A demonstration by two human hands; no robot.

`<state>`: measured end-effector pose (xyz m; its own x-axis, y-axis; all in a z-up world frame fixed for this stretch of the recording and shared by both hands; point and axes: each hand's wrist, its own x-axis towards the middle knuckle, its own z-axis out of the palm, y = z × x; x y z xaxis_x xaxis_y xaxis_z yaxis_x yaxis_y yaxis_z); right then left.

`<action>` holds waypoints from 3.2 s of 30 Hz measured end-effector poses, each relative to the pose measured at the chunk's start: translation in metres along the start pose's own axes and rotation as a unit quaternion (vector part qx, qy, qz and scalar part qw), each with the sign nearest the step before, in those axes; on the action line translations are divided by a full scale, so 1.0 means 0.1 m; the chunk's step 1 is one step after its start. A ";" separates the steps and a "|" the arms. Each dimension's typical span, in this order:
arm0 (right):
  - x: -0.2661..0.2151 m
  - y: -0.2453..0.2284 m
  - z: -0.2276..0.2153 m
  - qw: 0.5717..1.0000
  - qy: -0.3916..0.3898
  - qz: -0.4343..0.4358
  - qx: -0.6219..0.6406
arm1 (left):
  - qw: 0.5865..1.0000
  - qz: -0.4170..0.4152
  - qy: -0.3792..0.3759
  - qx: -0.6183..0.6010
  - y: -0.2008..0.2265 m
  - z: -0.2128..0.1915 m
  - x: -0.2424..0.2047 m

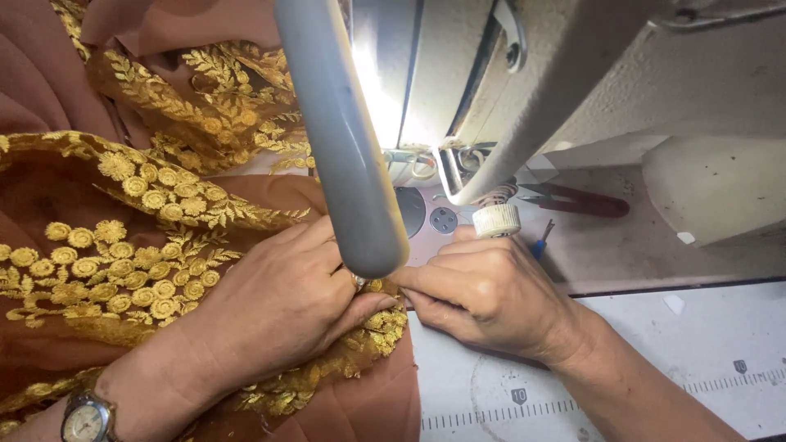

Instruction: Sewing a decorative gold lace border onto a brown garment using an industrial sewing machine.

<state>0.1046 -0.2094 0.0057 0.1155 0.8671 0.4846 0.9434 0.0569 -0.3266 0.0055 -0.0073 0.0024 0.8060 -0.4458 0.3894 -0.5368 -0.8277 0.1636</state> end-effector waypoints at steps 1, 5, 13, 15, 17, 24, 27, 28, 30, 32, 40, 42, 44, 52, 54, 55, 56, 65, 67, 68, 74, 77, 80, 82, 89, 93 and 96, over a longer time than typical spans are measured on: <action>0.01 0.00 0.00 1.000 0.000 0.000 0.000 | 1.000 0.000 0.000 0.000 0.00 0.01 0.00; 0.02 0.01 0.02 1.000 0.001 -0.001 0.004 | 1.000 0.002 0.017 -0.009 -0.02 0.04 0.00; 0.03 0.02 0.05 1.000 -0.006 0.000 0.011 | 0.999 0.009 0.029 -0.017 -0.03 0.03 0.00; 0.04 0.02 0.06 1.000 -0.011 -0.001 0.015 | 1.000 0.002 0.019 -0.014 -0.04 0.04 -0.01; 0.03 0.02 0.07 1.000 -0.015 0.000 0.017 | 1.000 0.002 0.021 -0.019 -0.03 0.02 0.00; 0.06 0.01 0.08 0.999 -0.028 0.009 0.018 | 1.000 -0.001 0.018 -0.012 -0.06 0.04 -0.02; 0.06 0.02 0.05 0.999 -0.030 0.008 0.038 | 1.000 -0.002 0.018 -0.009 -0.06 0.04 -0.02; 0.08 0.00 0.01 0.999 -0.030 0.008 0.037 | 1.000 -0.002 0.018 -0.009 -0.06 0.03 -0.02; 0.13 -0.04 -0.08 0.993 0.013 0.085 0.082 | 1.000 0.007 0.003 0.003 -0.07 0.02 -0.03; 0.14 0.01 -0.06 0.992 0.011 0.101 0.079 | 1.000 0.006 0.006 0.002 -0.07 0.02 -0.05; 0.16 -0.02 0.05 0.980 -0.043 0.169 0.095 | 1.000 -0.005 -0.001 0.014 -0.06 -0.04 -0.10; 0.21 0.00 0.07 0.994 -0.009 0.082 0.076 | 1.000 -0.004 0.007 0.002 -0.05 -0.06 -0.09; 0.21 0.00 0.07 0.995 -0.003 0.074 0.064 | 1.000 -0.005 0.009 0.010 -0.05 -0.05 -0.11; 0.18 0.02 0.10 0.997 -0.002 0.073 0.019 | 0.999 -0.010 0.014 0.034 -0.05 -0.01 -0.11; 0.20 0.01 0.09 0.998 -0.001 0.060 0.031 | 0.999 -0.008 0.008 0.037 -0.05 -0.02 -0.11; 0.20 0.01 0.09 0.998 -0.001 0.059 0.031 | 0.999 -0.008 0.008 0.038 -0.05 -0.02 -0.11; 0.19 0.00 0.09 0.997 -0.006 0.072 0.025 | 0.999 -0.007 0.013 0.037 -0.05 -0.02 -0.11; 0.14 0.05 0.10 0.992 0.016 0.113 0.055 | 0.999 -0.016 0.017 0.030 -0.08 -0.03 -0.11; 0.15 0.05 0.09 0.992 0.018 0.118 0.036 | 0.999 -0.017 0.018 0.024 -0.08 -0.03 -0.11; 0.18 0.03 0.07 0.993 0.017 0.106 0.046 | 0.999 -0.019 0.012 0.029 -0.08 -0.03 -0.10; 0.23 -0.01 0.06 0.995 0.000 0.088 0.042 | 0.999 -0.014 0.006 0.048 -0.08 0.01 -0.11; 0.15 0.03 0.10 0.992 -0.014 0.116 0.042 | 0.999 -0.014 0.006 0.046 -0.09 0.02 -0.09; 0.17 0.00 0.10 0.991 -0.017 0.123 0.047 | 0.998 -0.012 0.009 0.055 -0.09 0.01 -0.10; 0.20 -0.01 0.09 0.994 -0.007 0.101 0.039 | 0.998 -0.011 0.011 0.062 -0.09 0.00 -0.10; 0.17 0.04 0.14 0.993 -0.007 0.121 0.001 | 0.998 -0.006 0.021 0.059 -0.18 0.03 -0.11; 0.21 0.01 0.10 0.993 -0.008 0.117 -0.019 | 0.999 -0.002 0.017 0.050 -0.21 -0.01 -0.10; 0.21 0.00 0.09 0.993 -0.010 0.117 0.027 | 1.000 0.012 0.019 0.017 -0.21 -0.08 -0.09</action>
<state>0.1042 -0.1866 0.0087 0.3235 0.8690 0.3744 0.8730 -0.1216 -0.4722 0.0081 0.0169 0.0024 0.7828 -0.4529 0.4267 -0.5467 -0.8281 0.1238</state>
